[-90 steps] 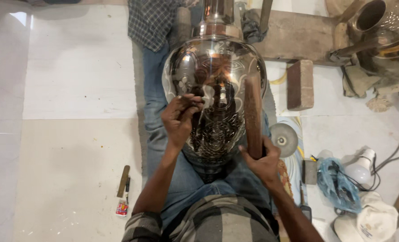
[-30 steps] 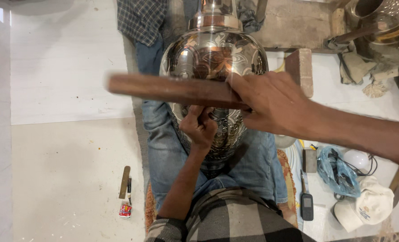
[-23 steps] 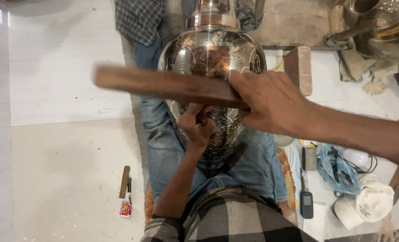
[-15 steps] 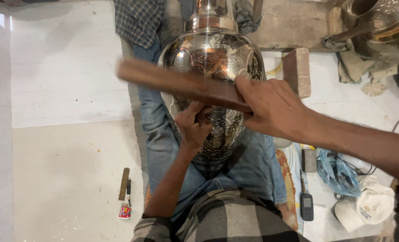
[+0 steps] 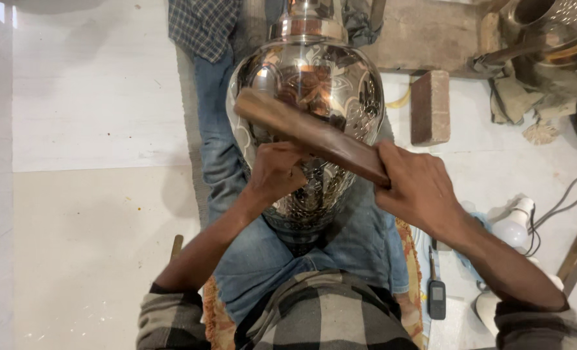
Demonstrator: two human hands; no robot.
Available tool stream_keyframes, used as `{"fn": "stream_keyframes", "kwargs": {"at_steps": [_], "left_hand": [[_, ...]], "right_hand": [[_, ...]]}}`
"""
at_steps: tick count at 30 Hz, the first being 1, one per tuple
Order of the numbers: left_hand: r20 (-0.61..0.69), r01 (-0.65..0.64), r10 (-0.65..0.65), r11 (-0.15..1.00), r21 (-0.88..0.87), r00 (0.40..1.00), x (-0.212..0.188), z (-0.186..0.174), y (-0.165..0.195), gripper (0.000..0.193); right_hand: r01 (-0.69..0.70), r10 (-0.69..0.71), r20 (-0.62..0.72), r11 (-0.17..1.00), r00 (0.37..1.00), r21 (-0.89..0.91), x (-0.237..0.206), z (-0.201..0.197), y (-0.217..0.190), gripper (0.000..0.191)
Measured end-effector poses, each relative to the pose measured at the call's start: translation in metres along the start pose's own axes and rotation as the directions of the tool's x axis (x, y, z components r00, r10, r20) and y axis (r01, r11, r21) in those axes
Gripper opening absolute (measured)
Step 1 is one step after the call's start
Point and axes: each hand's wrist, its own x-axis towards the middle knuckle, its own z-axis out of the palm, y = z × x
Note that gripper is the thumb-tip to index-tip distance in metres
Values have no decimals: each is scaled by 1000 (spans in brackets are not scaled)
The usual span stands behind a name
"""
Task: The person sits on the floor with a large engraved metal vase held between their legs and embosses its decorative pattern, holding a small punch against the surface with one hand while striking it with a wooden mallet in the other hand, repositioning the punch repeatedly across the design.
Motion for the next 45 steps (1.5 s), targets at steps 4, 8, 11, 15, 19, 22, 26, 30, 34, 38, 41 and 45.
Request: {"fn": "stream_keyframes", "kwargs": {"at_steps": [4, 8, 11, 15, 19, 22, 26, 30, 34, 38, 41, 45], "left_hand": [[180, -130, 115, 989, 70, 977, 16, -9, -4, 66], [400, -199, 170, 980, 30, 900, 36, -21, -4, 71], [598, -240, 166, 970, 45, 784, 52, -22, 1, 71], [725, -318, 226, 948, -10, 651, 67, -19, -3, 66], [725, -328, 273, 942, -68, 633, 63, -12, -19, 67], [116, -173, 200, 962, -209, 973, 36, -1, -17, 53], [-396, 78, -328, 844, -530, 858, -15, 40, 21, 28], [-573, 193, -392, 906, -377, 720, -39, 74, 42, 18], [-645, 171, -483, 857, -485, 592, -35, 97, 36, 22], [-730, 159, -395, 914, -374, 558, -39, 108, 31, 29], [-781, 243, -286, 954, -177, 555, -43, 113, 25, 26], [-817, 395, -223, 919, 6, 531, -48, 116, 21, 22]], "right_hand": [[-15, 28, -183, 997, 983, 71, -21, 37, 18, 44], [-25, 115, -458, 980, 882, 198, -37, 87, 26, 38], [-230, 380, -277, 863, 883, 450, -52, 124, 31, 35], [-16, 247, -708, 949, 662, 316, -65, 176, 34, 42], [-216, 417, -583, 898, 697, 384, -82, 206, 40, 32], [-188, 439, -533, 868, 723, 460, -90, 218, 44, 37], [-246, 521, -368, 775, 770, 583, -87, 216, 51, 33], [-138, 333, -438, 897, 835, 420, -69, 179, 55, 35], [-23, 146, -383, 951, 912, 309, -35, 106, 44, 35], [102, -72, -243, 989, 967, 111, -15, 36, 9, 52], [279, -292, -126, 954, 948, -112, 0, -3, -16, 66], [384, -387, 4, 913, 922, -135, 13, -32, -45, 65]]}}
